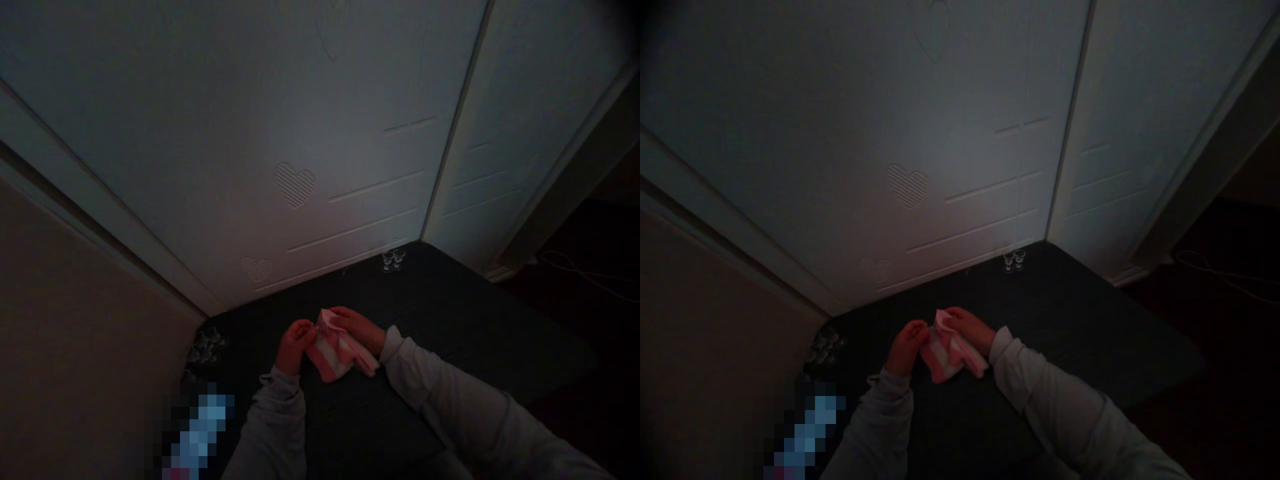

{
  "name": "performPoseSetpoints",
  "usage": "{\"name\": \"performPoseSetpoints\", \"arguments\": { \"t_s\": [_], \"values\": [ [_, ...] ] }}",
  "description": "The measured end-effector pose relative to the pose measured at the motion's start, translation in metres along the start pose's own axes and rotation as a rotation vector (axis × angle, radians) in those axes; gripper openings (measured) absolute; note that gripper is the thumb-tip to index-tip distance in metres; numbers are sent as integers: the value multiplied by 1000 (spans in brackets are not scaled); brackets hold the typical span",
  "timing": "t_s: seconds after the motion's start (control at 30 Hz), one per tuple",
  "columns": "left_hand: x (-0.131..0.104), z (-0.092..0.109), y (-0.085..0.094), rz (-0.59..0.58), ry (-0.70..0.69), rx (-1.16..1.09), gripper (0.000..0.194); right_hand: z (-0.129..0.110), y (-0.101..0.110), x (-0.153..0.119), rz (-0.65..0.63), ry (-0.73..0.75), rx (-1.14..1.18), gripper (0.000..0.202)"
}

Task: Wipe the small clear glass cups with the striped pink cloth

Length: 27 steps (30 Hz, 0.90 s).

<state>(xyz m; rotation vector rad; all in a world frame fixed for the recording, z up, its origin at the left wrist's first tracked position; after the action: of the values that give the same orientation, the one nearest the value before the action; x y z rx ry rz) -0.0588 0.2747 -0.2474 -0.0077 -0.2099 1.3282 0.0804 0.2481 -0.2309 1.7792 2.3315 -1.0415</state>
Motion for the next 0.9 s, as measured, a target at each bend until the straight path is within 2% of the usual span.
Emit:
{"name": "performPoseSetpoints", "arguments": {
  "t_s": [0.17,0.37,0.53,0.7,0.9],
  "values": [
    [-2,1,-1,-12,2,11,29,5,0,2,-15,-24,-102,24],
    [-3,4,-3,-13,12,17,29,0,-4,1,-80,61,-101,28],
    [-2,4,-4,-15,6,1,28,-1,-7,1,-108,75,-76,31],
    [-2,4,-3,-20,15,4,26,3,-3,4,-72,58,-88,33],
    [-3,5,-3,1,23,4,26,7,-8,4,-139,3,-71,32]
  ]
}}
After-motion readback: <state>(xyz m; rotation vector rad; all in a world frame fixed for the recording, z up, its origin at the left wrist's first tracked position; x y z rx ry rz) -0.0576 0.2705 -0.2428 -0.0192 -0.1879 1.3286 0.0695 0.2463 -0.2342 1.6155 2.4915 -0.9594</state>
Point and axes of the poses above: each hand's wrist, its own x-axis towards the middle knuckle, its own y-axis out of the back of the hand, z = x × y, the point moved 7 cm from there along x, towards the middle knuckle, and after that the axes turned 15 degrees about -y, right-handed, at the moved point
